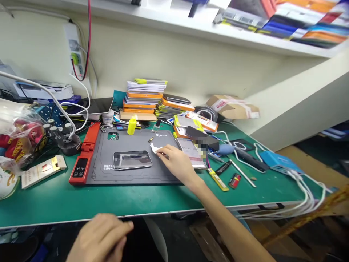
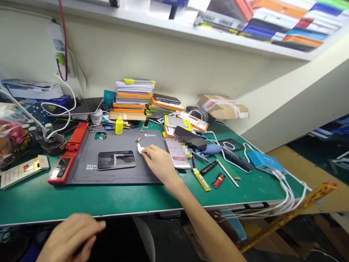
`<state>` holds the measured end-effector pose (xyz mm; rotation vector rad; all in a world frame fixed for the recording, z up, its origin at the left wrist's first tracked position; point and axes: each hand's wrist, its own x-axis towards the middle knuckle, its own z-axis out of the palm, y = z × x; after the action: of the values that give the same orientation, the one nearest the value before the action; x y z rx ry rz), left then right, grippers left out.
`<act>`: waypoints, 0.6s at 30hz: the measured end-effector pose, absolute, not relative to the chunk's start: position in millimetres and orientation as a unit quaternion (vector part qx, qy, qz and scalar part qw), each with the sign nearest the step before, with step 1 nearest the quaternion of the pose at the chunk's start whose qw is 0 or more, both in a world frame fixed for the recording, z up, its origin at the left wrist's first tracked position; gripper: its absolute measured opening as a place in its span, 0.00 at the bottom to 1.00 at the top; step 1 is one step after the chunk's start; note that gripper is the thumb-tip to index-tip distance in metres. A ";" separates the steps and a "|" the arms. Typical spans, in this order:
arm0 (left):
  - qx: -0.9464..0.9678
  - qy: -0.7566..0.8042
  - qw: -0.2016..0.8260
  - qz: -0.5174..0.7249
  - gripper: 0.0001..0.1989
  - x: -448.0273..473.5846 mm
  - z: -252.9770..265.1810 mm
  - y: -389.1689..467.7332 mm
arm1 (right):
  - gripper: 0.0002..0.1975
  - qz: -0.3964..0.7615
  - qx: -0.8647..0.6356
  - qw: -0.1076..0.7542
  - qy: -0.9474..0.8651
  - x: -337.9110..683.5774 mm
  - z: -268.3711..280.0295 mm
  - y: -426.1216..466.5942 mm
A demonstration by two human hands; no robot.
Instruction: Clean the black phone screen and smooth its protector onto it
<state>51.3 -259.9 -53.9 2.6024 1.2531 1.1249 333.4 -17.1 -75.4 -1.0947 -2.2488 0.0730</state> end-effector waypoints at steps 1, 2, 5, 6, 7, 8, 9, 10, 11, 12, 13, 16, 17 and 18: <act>0.837 0.422 -0.007 0.348 0.15 42.4 -43.1 -247.6 | 0.08 0.027 -0.413 0.318 -0.853 331.1 -72.4 -19.1; 0.828 0.448 -0.034 0.334 0.15 33.6 -34.8 -232.7 | 0.07 0.027 -0.409 0.322 -0.854 328.2 -69.7 -21.6; 0.826 0.497 -0.088 0.252 0.22 8.5 -24.5 -175.3 | 0.08 0.026 -0.391 0.323 -0.861 317.5 -65.6 -29.5; 0.836 0.500 -0.079 0.212 0.27 1.4 -24.3 -154.8 | 0.09 0.022 -0.386 0.324 -0.863 314.0 -65.9 -31.4; 0.841 0.504 -0.056 0.187 0.32 -4.6 -24.7 -135.5 | 0.10 0.018 -0.382 0.327 -0.865 311.0 -66.9 -32.9; 0.845 0.510 -0.016 0.159 0.34 -9.6 -25.0 -118.4 | 0.11 0.014 -0.377 0.331 -0.865 308.6 -68.4 -34.0; 0.846 0.515 0.024 0.137 0.36 -13.3 -24.7 -104.5 | 0.11 0.011 -0.373 0.338 -0.864 306.9 -70.4 -34.8; 0.845 0.518 0.050 0.122 0.39 -16.0 -23.6 -94.1 | 0.11 0.008 -0.368 0.346 -0.863 305.9 -72.5 -35.4; 0.846 0.518 0.070 0.105 0.40 -17.9 -21.7 -87.4 | 0.10 0.005 -0.363 0.354 -0.862 305.5 -74.6 -36.0; 0.847 0.516 0.080 0.094 0.41 -19.0 -19.0 -83.8 | 0.10 0.002 -0.358 0.361 -0.861 305.5 -76.4 -36.7; 0.851 0.511 0.086 0.083 0.41 -19.8 -15.9 -82.8 | 0.09 -0.001 -0.353 0.365 -0.862 305.9 -77.9 -37.6; 0.873 0.477 0.079 0.067 0.38 -22.1 -6.5 -87.2 | 0.09 -0.011 -0.348 0.362 -0.865 307.4 -79.1 -41.0; 0.883 0.459 0.068 0.066 0.36 -23.1 -4.1 -88.8 | 0.08 -0.012 -0.350 0.358 -0.865 307.8 -78.6 -42.2; 0.893 0.441 0.052 0.065 0.34 -24.3 -2.3 -89.8 | 0.08 -0.013 -0.351 0.355 -0.866 308.0 -77.7 -43.2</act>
<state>-24.3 -89.8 -2.3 2.7180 1.3426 0.1974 308.0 -43.2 -77.7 -0.9059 -2.2386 -0.0344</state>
